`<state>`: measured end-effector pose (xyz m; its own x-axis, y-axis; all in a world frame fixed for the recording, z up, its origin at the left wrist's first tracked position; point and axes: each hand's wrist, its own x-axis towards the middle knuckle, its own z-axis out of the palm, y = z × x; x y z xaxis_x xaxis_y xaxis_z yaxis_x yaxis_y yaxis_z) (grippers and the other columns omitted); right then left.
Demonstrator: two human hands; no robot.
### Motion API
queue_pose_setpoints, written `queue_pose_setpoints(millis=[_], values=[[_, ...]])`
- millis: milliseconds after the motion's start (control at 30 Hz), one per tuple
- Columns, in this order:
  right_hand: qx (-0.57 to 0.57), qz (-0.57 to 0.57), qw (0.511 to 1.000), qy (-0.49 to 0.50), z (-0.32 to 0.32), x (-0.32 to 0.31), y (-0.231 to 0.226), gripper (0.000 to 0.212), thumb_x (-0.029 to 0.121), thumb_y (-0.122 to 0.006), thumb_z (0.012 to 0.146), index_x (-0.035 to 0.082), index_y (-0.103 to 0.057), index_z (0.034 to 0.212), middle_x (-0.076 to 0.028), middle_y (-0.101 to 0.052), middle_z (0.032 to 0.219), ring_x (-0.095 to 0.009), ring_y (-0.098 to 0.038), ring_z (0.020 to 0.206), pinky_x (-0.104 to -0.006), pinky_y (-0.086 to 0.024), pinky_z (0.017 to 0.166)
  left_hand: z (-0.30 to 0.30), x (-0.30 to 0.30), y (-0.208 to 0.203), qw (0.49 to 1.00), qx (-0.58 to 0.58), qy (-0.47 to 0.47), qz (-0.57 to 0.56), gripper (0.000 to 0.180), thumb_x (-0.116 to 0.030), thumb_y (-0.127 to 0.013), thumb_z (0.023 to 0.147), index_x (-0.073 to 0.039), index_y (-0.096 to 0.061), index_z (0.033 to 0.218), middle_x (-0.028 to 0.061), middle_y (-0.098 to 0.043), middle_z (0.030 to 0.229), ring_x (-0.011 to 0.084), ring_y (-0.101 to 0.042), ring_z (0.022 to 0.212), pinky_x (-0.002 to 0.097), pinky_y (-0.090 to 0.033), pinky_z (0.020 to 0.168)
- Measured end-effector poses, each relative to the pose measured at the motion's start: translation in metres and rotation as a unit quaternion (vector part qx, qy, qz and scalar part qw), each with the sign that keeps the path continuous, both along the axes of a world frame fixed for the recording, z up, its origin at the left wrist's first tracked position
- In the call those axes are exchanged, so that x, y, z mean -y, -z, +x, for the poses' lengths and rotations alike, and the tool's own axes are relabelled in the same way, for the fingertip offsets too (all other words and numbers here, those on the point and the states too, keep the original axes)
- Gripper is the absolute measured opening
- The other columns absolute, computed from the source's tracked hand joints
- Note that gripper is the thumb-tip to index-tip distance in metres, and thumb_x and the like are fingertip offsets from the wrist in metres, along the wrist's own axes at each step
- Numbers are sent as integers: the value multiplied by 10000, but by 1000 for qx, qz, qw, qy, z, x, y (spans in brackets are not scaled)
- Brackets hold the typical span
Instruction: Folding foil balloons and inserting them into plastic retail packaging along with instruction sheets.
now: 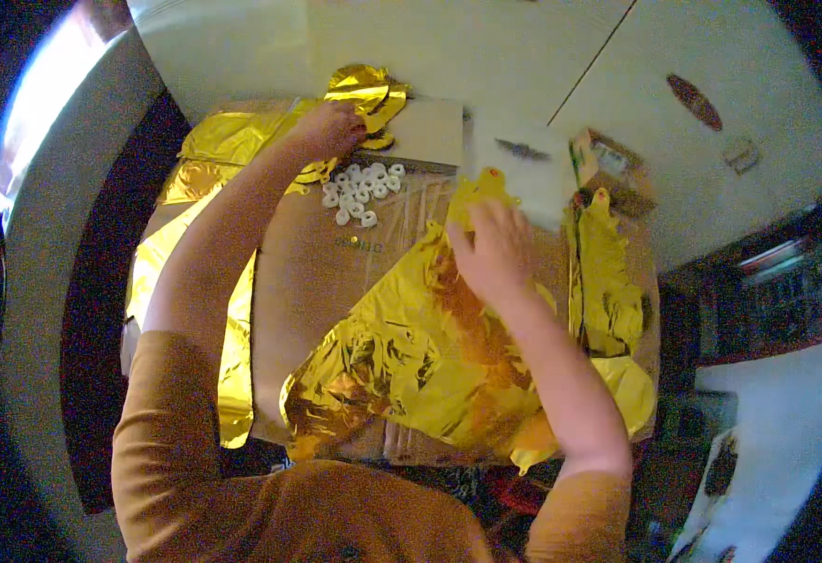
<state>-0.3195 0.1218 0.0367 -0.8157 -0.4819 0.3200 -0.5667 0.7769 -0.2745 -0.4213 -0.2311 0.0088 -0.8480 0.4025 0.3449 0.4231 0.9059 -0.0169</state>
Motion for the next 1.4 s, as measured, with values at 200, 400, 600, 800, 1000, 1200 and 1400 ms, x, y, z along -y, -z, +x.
queue_pose_setpoints(millis=[200,400,600,800,1000,1200,1400], values=[[-40,-64,983,-168,-99,96,5,274,224,-596,905,45,-677,1096,-178,-638,1075,-367,-599,1031,-444,-491,896,-14,-5,-5,999,24,-27,16,230,-225,-517,917,-49,-665,916,198,-670,863,408,-661,850,493,-529,744],[8,-86,993,-86,-117,143,21,300,217,-603,879,48,-661,1120,-211,-623,1109,-403,-592,1085,-500,-485,931,-11,7,9,921,78,-109,367,299,-277,-695,851,20,-729,862,152,-672,704,251,-629,635,398,-503,635],[35,-21,995,-96,-144,150,20,342,211,-578,906,105,-637,1226,-174,-598,1162,-360,-593,1091,-437,-489,942,8,3,-19,889,119,-187,402,340,-320,-671,905,14,-721,941,125,-635,657,191,-596,595,385,-481,598],[53,-6,994,-97,-152,161,27,306,194,-620,853,105,-679,1140,-206,-619,1145,-400,-604,1082,-484,-500,931,-12,8,10,958,-70,-126,248,192,-147,-560,917,-39,-670,1032,197,-671,1033,391,-658,920,485,-520,783],[124,-106,979,-119,-161,157,28,278,169,-634,827,93,-695,1087,-206,-655,1132,-383,-617,1075,-465,-498,932,-9,-8,6,993,19,14,119,205,-82,-572,846,-65,-698,1007,194,-663,1066,387,-625,1029,462,-525,901],[131,-139,974,-120,-159,158,30,292,162,-656,825,84,-698,1103,-216,-654,1156,-386,-613,1092,-464,-491,947,-31,5,18,996,3,-19,-83,136,-103,-672,791,-13,-705,887,170,-693,892,305,-682,853,407,-558,753],[85,-102,986,-96,-153,161,31,312,217,-652,865,39,-677,1120,-221,-648,1138,-394,-607,1098,-471,-484,959,-20,14,7,896,136,-150,396,275,-255,-750,845,17,-740,883,73,-693,776,120,-595,701,315,-494,649]])
